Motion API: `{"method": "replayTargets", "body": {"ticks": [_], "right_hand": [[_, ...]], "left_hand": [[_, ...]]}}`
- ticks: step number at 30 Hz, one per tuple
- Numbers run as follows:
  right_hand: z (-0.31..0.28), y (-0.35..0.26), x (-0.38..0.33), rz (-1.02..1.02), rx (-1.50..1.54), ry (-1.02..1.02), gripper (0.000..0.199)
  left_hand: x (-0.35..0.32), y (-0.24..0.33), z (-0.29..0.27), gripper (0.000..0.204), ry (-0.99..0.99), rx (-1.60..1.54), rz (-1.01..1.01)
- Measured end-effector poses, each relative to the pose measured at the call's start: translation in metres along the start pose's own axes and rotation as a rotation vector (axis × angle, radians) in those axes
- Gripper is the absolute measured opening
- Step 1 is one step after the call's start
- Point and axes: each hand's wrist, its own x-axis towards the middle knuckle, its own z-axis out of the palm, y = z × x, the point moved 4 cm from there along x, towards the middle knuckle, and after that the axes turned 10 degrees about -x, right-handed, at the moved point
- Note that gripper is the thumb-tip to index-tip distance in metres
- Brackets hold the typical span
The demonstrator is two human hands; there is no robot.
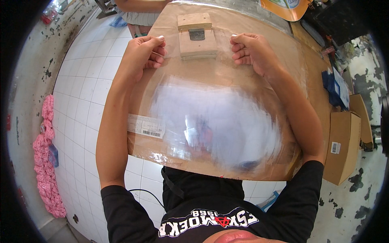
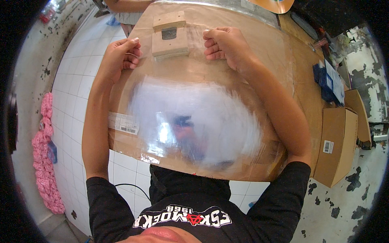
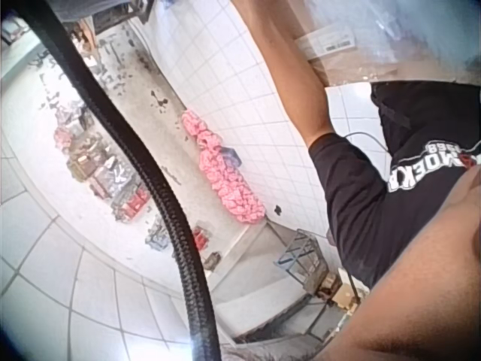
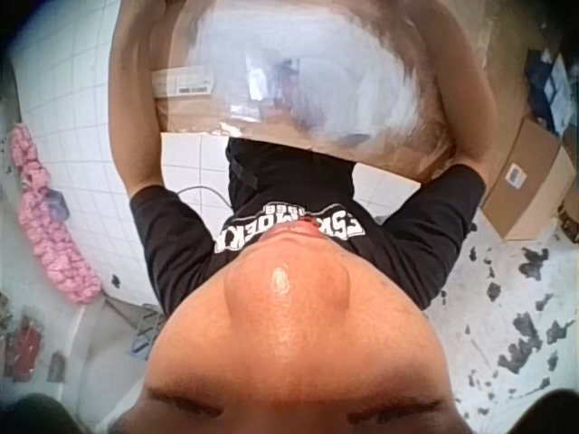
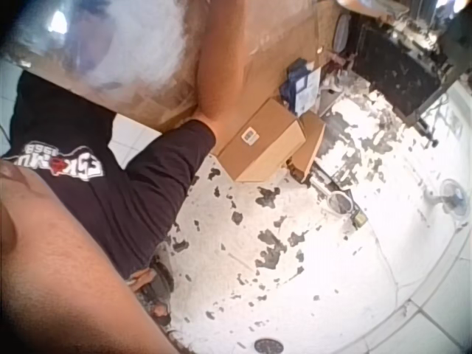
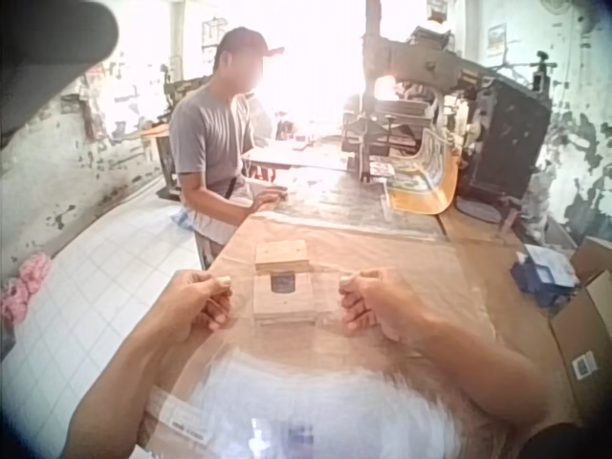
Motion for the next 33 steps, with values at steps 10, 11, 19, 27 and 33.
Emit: {"method": "replayTargets", "body": {"ticks": [10, 11, 19, 27, 33], "right_hand": [[0.0001, -0.0005, -0.0010, 0.013, 0.005, 0.017, 0.025], [-0.0003, -0.0003, -0.0011, 0.011, 0.005, 0.018, 0.026], [0.0012, 0.0004, -0.0017, 0.018, -0.016, 0.024, 0.024], [0.0011, 0.0002, -0.0003, 0.004, -0.010, 0.009, 0.027], [0.0015, -0.0011, -0.0017, -0.008, -0.005, 0.016, 0.027]], "left_hand": [[0.0003, -0.0003, -0.0015, 0.026, 0.004, -0.016, 0.001], [0.0003, -0.0004, -0.0015, 0.026, 0.009, -0.013, -0.004], [-0.0017, 0.0023, -0.0011, 0.028, 0.009, -0.003, 0.000], [-0.0012, 0.0010, -0.0027, 0.027, 0.013, -0.016, 0.011], [-0.0030, 0.0034, -0.0019, 0.026, 0.017, -0.019, 0.014]]}}
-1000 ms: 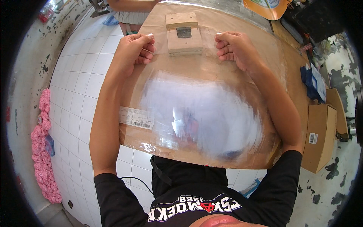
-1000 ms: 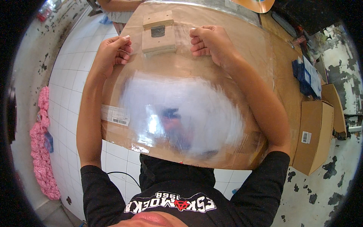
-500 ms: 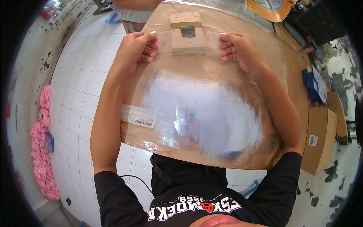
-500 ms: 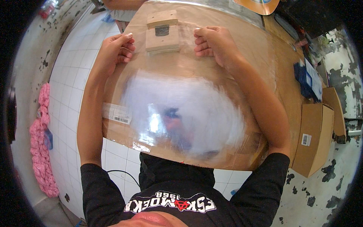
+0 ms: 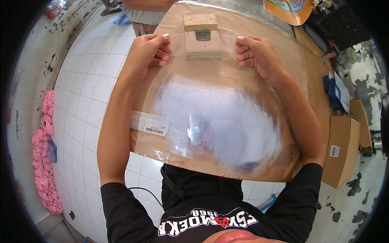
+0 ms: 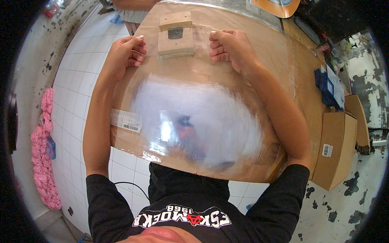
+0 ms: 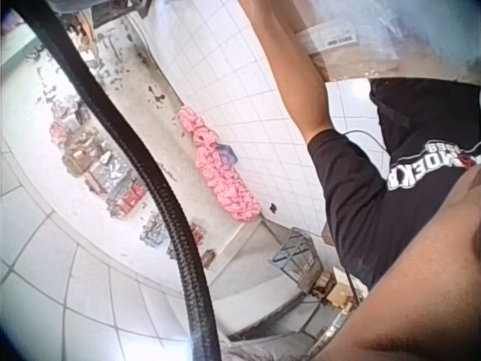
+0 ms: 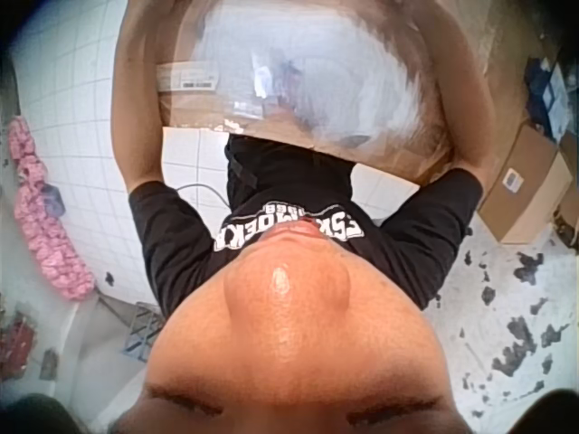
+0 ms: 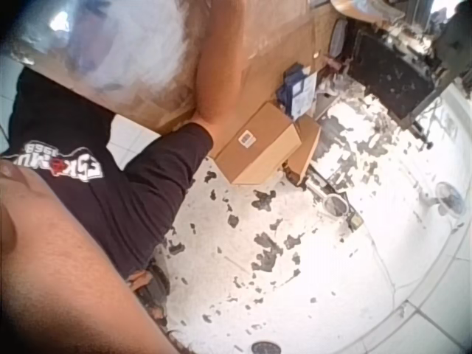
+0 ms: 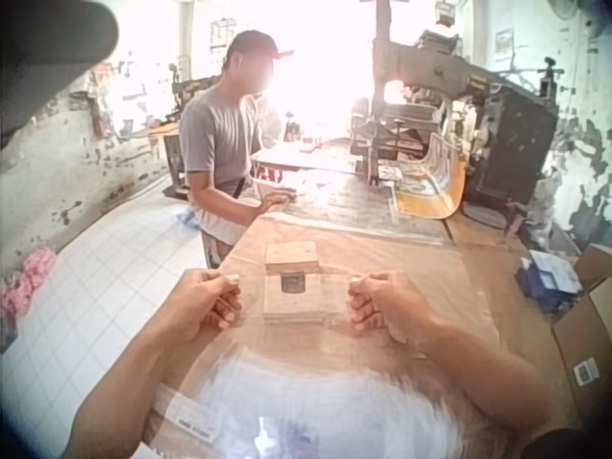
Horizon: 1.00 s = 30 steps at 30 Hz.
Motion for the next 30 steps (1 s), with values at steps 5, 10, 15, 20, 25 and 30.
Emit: {"method": "replayTargets", "body": {"ticks": [5, 10, 15, 20, 25, 30], "right_hand": [[-0.003, 0.001, 0.001, 0.007, 0.030, 0.012, 0.026], [-0.020, -0.007, 0.001, -0.022, 0.030, 0.169, 0.024], [-0.062, -0.040, -0.012, -0.151, -0.140, 0.186, 0.025], [-0.041, -0.033, -0.073, -0.212, -0.698, -0.103, 0.032], [-0.011, -0.018, -0.143, -0.653, -1.251, -0.115, 0.044], [-0.014, -0.004, -0.156, -0.674, -1.139, 0.003, 0.048]], "left_hand": [[0.003, -0.002, -0.003, 0.026, 0.029, -0.018, 0.013], [-0.001, 0.006, -0.014, 0.025, 0.222, 0.003, 0.156], [-0.011, 0.027, -0.007, 0.023, 0.338, 0.194, 0.418], [-0.042, 0.041, 0.039, 0.014, 0.014, 0.361, 0.768], [-0.077, 0.040, 0.092, 0.021, -0.408, 0.588, 0.807], [-0.100, 0.030, 0.125, 0.046, -0.638, 0.884, 0.849]]}}
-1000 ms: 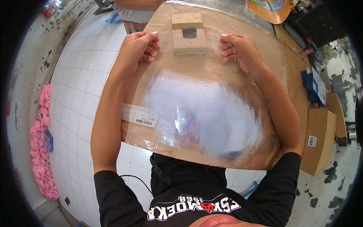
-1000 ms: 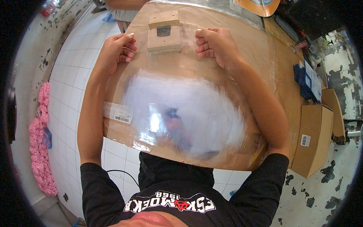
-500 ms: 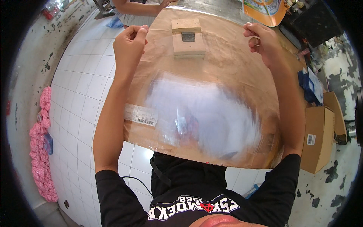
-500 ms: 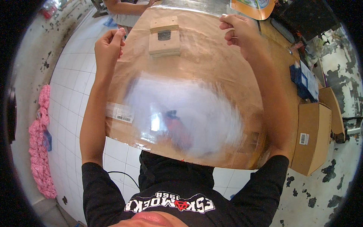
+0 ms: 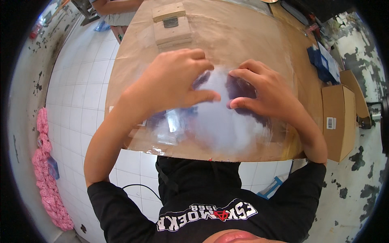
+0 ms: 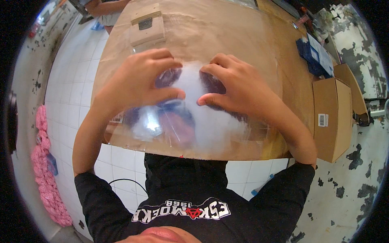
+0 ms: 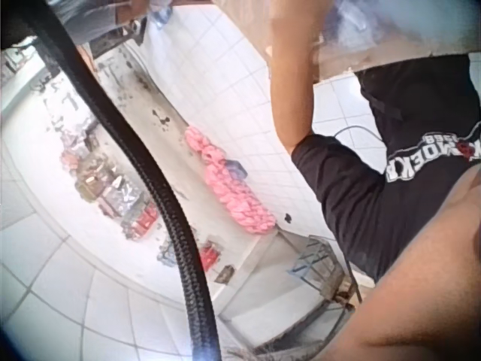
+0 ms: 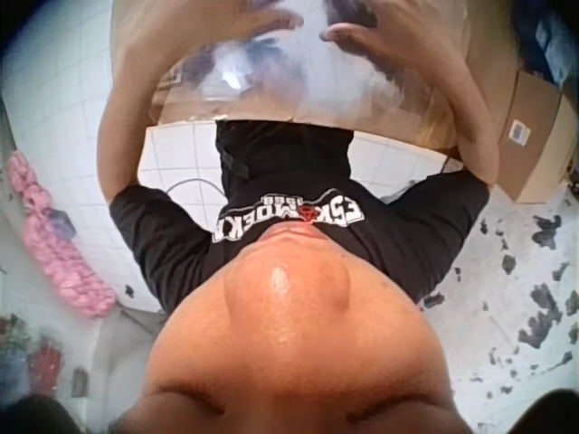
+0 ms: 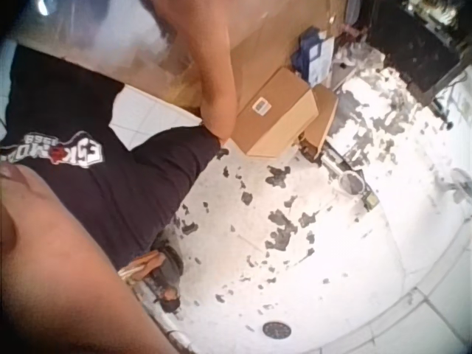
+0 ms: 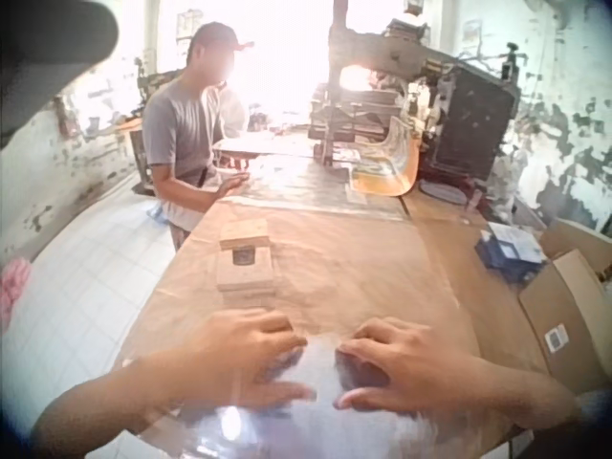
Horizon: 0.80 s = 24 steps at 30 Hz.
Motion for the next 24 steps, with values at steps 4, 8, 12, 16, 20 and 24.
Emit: {"method": "replayTargets", "body": {"ticks": [4, 8, 12, 16, 20, 24], "right_hand": [[0.006, 0.013, 0.002, 0.073, 0.205, -0.063, 0.039], [0.013, 0.019, 0.002, 0.073, 0.282, 0.017, 0.028], [0.020, 0.024, 0.000, 0.080, 0.301, 0.098, 0.023], [0.018, 0.021, 0.000, 0.061, 0.313, 0.164, 0.024], [0.013, 0.019, 0.004, 0.044, 0.327, 0.174, 0.026], [0.013, 0.024, 0.001, 0.005, 0.432, 0.292, 0.022]], "left_hand": [[0.003, 0.003, 0.008, 0.054, -0.085, 0.019, -0.008], [0.008, -0.006, 0.007, 0.048, -0.143, -0.090, -0.082], [0.010, -0.012, 0.009, 0.034, -0.144, -0.276, -0.098], [0.008, -0.010, 0.013, 0.026, -0.116, -0.393, -0.129], [0.007, -0.010, 0.012, 0.020, -0.013, -0.326, 0.042], [0.008, 0.005, 0.004, 0.016, 0.249, -0.204, 0.176]]}}
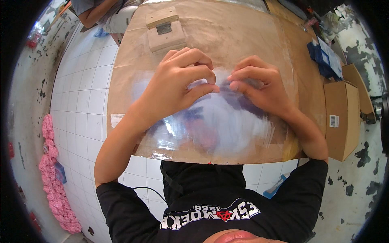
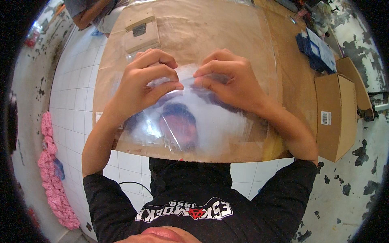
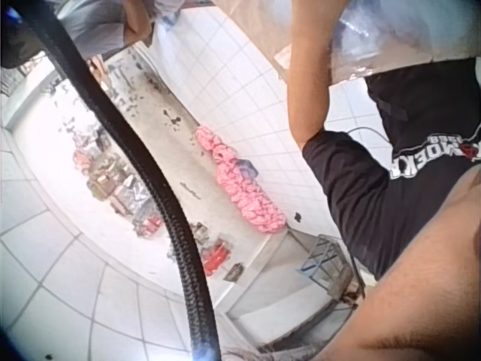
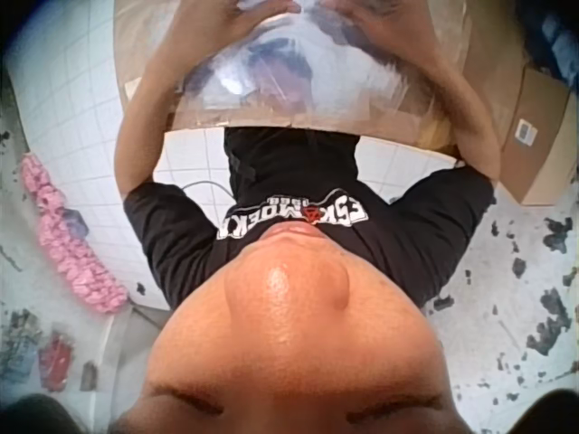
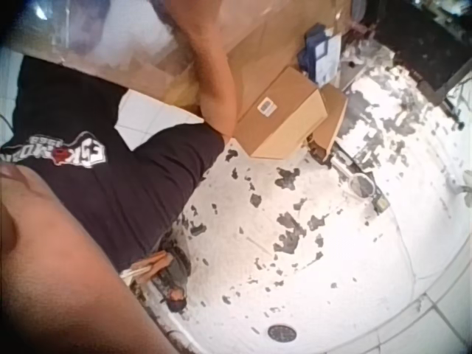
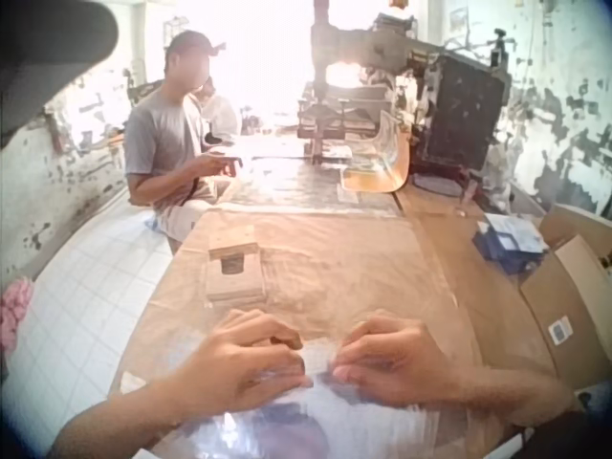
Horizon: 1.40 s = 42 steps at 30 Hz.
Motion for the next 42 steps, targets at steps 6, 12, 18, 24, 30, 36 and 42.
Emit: {"method": "replayTargets", "body": {"ticks": [6, 12, 18, 24, 30, 36, 42], "right_hand": [[-0.009, 0.007, -0.005, 0.508, 0.469, 0.078, 0.020], [-0.014, 0.024, -0.006, 0.527, 0.618, 0.332, 0.023], [-0.012, 0.019, -0.006, 0.517, 0.646, 0.373, 0.025], [-0.008, 0.017, -0.009, 0.514, 0.789, 0.249, 0.030], [0.007, 0.021, -0.008, 0.402, 1.240, 0.029, 0.037], [0.013, 0.019, -0.008, 0.392, 1.144, 0.031, 0.032], [0.010, 0.012, -0.011, 0.617, 0.758, -0.001, 0.023]], "left_hand": [[-0.007, -0.013, -0.008, 0.012, 0.099, -0.535, -0.693], [-0.015, -0.041, -0.024, 0.021, 0.364, -0.774, -0.672], [-0.010, -0.024, -0.002, 0.029, 0.289, -0.974, -0.707], [-0.011, -0.025, 0.010, 0.020, 0.373, -0.937, -0.762], [-0.013, -0.023, 0.014, 0.016, 0.496, -1.033, -0.742], [-0.015, -0.020, 0.017, 0.015, 0.531, -1.049, -0.725], [-0.016, -0.022, 0.018, 0.014, 0.522, -1.029, -0.723]]}}
